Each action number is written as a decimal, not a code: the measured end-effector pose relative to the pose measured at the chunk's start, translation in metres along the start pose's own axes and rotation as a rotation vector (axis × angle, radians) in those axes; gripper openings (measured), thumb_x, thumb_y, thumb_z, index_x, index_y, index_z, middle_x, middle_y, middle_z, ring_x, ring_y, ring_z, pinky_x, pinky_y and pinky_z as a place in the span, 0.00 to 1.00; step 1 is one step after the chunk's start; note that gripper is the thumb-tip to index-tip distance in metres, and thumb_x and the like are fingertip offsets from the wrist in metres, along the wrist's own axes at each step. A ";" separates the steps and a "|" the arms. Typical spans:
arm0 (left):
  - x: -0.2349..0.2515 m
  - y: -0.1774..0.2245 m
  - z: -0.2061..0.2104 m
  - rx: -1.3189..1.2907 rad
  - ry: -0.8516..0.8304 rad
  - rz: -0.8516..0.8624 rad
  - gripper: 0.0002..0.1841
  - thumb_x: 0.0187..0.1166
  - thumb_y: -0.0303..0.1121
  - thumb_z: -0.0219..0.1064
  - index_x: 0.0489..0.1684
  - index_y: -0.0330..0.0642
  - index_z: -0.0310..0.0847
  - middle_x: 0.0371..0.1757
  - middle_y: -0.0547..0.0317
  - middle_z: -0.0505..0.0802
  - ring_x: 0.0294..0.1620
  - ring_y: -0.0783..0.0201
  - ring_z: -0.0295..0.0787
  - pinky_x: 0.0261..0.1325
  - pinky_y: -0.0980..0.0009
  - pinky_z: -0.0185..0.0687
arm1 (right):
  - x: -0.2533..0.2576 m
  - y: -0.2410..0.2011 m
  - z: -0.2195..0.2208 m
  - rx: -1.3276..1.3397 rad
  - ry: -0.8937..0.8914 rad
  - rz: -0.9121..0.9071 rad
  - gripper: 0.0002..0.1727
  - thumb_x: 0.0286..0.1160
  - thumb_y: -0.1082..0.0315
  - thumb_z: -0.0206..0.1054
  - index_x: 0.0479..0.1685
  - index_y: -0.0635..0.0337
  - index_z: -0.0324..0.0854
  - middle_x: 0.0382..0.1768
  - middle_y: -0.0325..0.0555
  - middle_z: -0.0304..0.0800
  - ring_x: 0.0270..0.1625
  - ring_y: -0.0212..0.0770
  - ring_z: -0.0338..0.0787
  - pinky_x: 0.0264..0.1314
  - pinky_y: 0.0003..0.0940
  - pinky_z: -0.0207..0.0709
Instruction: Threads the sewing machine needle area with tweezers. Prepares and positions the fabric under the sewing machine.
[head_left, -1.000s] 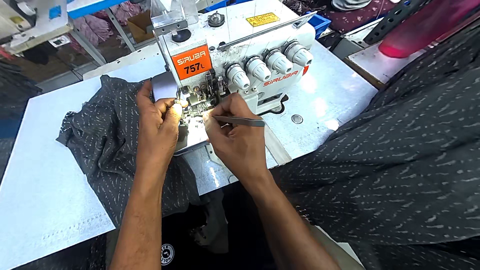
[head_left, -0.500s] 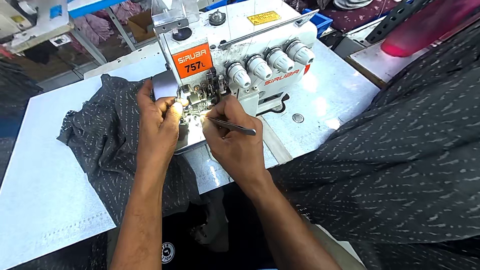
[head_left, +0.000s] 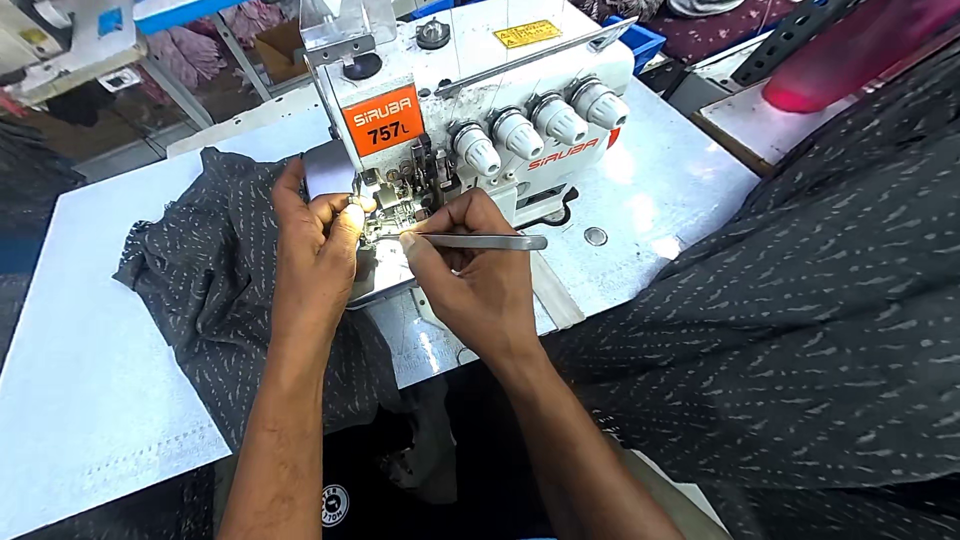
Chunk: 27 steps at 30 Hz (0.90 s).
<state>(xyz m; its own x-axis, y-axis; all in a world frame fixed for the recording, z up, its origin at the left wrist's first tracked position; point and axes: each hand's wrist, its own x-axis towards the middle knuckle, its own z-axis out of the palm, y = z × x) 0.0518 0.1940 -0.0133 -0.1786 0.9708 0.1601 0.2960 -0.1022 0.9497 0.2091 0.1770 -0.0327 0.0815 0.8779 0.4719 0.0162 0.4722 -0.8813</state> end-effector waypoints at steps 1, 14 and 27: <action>0.000 0.000 0.000 0.003 -0.001 0.001 0.35 0.87 0.28 0.59 0.91 0.46 0.43 0.55 0.59 0.93 0.49 0.68 0.92 0.54 0.70 0.88 | 0.000 0.001 0.000 0.006 0.000 -0.006 0.08 0.69 0.77 0.73 0.39 0.59 0.78 0.28 0.39 0.89 0.22 0.27 0.83 0.20 0.21 0.76; 0.000 0.000 -0.001 -0.001 0.008 -0.004 0.35 0.87 0.27 0.59 0.91 0.46 0.43 0.54 0.60 0.93 0.49 0.69 0.92 0.54 0.72 0.87 | -0.003 -0.004 -0.005 -0.065 -0.062 -0.060 0.08 0.70 0.78 0.70 0.38 0.57 0.76 0.32 0.38 0.90 0.23 0.27 0.83 0.18 0.19 0.74; 0.000 0.000 -0.002 -0.010 -0.003 -0.016 0.35 0.87 0.27 0.59 0.91 0.48 0.43 0.55 0.59 0.93 0.48 0.68 0.93 0.53 0.71 0.88 | -0.001 -0.003 -0.019 -0.277 -0.282 -0.303 0.04 0.71 0.79 0.70 0.34 0.61 0.85 0.34 0.42 0.90 0.37 0.33 0.89 0.40 0.28 0.85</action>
<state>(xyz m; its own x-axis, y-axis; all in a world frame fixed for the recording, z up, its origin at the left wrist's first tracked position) 0.0503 0.1940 -0.0126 -0.1799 0.9730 0.1445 0.2838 -0.0893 0.9547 0.2279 0.1732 -0.0311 -0.2397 0.7099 0.6623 0.2650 0.7041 -0.6588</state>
